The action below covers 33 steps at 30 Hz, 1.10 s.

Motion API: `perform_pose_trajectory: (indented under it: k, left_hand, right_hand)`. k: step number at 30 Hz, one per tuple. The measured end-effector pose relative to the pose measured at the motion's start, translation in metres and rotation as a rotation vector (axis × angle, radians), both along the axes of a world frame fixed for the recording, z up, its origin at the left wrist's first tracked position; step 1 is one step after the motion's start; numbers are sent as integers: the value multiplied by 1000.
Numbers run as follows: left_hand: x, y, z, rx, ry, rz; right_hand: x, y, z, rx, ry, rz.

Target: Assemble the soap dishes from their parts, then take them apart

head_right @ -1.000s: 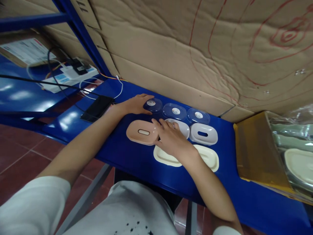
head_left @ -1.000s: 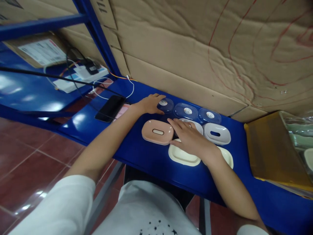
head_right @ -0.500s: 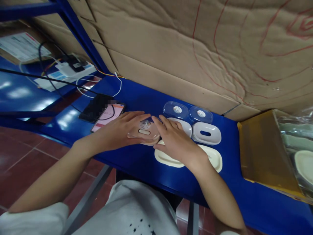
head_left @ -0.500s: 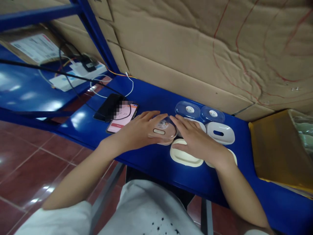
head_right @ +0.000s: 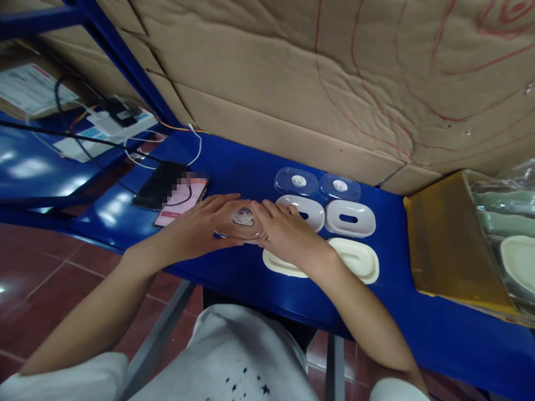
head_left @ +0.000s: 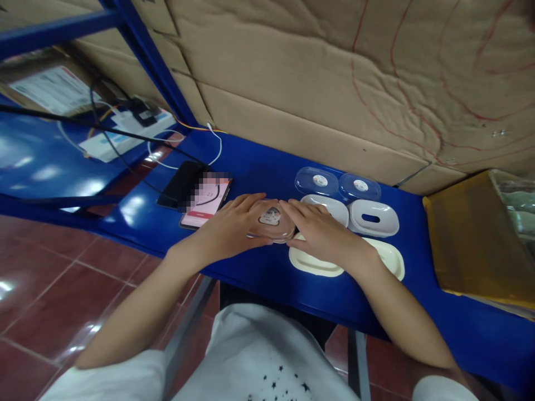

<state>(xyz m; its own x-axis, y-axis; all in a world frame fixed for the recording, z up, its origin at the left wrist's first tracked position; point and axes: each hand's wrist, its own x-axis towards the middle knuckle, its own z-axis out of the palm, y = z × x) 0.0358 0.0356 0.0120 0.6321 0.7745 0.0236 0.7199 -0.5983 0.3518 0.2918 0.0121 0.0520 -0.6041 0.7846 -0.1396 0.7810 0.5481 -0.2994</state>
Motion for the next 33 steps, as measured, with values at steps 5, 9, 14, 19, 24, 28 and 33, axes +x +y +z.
perform_pose_trajectory:
  k: [5,9,14,19,24,28,33]
  left_hand:
    - [0,1,-3,27,-26,-9]
    - [0,1,-4,56,-31,-21]
    - [-2,-1,-8,81,-58,-41]
    - [-3,-6,-18,99,-116,-58]
    - [-2,-7,-22,102,-147,-31]
    - [2,-3,-14,97,-26,2]
    - [21,21,1,203,170,132]
  right_hand:
    - [-2,1,-6,33,25,0]
    - [-4,0,-6,63,9,-12]
    - [-8,-2,-6,87,-19,-10]
    - [-11,-4,-9,121,-48,-17]
    - [-8,-2,-7,94,-34,-19]
    - [8,4,3,51,-51,-37]
    - [36,12,16,-1,-113,-163]
